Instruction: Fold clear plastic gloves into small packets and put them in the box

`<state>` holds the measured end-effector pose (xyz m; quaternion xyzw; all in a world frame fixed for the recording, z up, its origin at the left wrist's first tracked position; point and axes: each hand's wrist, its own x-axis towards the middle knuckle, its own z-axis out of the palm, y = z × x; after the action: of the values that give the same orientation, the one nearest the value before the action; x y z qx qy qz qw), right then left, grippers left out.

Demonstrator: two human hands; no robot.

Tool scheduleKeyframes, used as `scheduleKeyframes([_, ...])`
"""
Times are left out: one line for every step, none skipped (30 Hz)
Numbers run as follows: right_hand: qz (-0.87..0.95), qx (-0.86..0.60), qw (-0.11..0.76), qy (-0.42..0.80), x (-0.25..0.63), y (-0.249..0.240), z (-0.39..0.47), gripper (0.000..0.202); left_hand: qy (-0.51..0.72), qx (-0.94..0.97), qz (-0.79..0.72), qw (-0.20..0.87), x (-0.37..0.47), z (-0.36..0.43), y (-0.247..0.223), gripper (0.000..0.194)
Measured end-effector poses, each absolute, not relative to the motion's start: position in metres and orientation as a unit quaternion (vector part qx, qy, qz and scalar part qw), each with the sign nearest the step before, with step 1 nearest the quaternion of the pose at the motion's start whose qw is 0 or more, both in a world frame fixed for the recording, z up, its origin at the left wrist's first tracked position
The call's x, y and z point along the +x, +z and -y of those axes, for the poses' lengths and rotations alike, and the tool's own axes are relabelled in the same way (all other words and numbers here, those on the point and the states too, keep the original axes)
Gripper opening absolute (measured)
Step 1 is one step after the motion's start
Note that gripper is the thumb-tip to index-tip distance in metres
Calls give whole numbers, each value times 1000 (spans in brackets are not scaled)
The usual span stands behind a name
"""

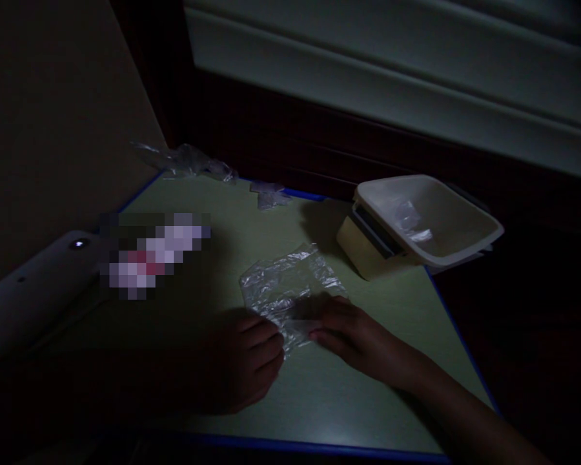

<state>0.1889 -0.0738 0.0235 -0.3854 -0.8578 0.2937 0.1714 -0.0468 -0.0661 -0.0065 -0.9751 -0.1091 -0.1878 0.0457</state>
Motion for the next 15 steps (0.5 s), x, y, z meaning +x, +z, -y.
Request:
scheduleKeyframes([854, -388, 176, 299, 187, 22, 73, 15, -191, -975, 100, 45, -47, 66, -7, 18])
scheduleKeyframes([851, -392, 182, 299, 186, 20, 72, 14, -197, -975, 88, 43, -47, 65, -7, 18])
scheduleKeyframes([849, -397, 185, 297, 185, 19, 72, 12, -202, -975, 80, 42, -47, 65, -6, 18])
scheduleKeyframes([847, -404, 187, 292, 184, 17, 71, 10, -206, -975, 78, 42, -47, 65, -6, 18])
scheduleKeyframes([844, -413, 190, 284, 183, 16, 70, 11, -208, -974, 78, 42, -47, 65, -5, 19])
scheduleKeyframes([842, -423, 194, 273, 182, 14, 70, 14, -211, -973, 80, 43, -47, 65, -5, 19])
scheduleKeyframes([841, -433, 197, 259, 181, 11, 69, 19, -214, -972, 83, 44, -47, 66, -4, 20])
scheduleKeyframes([840, -443, 200, 243, 181, 8, 68, 23, -216, -972, 86, 45, -47, 66, -4, 21])
scheduleKeyframes([840, -449, 205, 225, 180, 6, 67, 27, -216, -971, 88, 46, -47, 66, -4, 21])
scheduleKeyframes([841, -452, 210, 208, 179, 3, 66, 30, -219, -971, 86, 48, -47, 67, -4, 22])
scheduleKeyframes([844, -453, 213, 195, 179, 0, 65, 33, -220, -971, 85, 49, -47, 67, -4, 22])
scheduleKeyframes([846, -453, 214, 184, 178, -2, 64, 35, -220, -971, 84, 50, -47, 67, -4, 23])
scheduleKeyframes([847, -454, 215, 177, 177, -3, 63, 38, -218, -971, 85, 48, -47, 67, -5, 24])
scheduleKeyframes([848, -453, 217, 172, 177, -4, 62, 41, -216, -971, 89, 46, -47, 67, -5, 25])
scheduleKeyframes([848, -451, 220, 168, 177, -2, 61, 44, -216, -971, 95, 42, -47, 66, -6, 25])
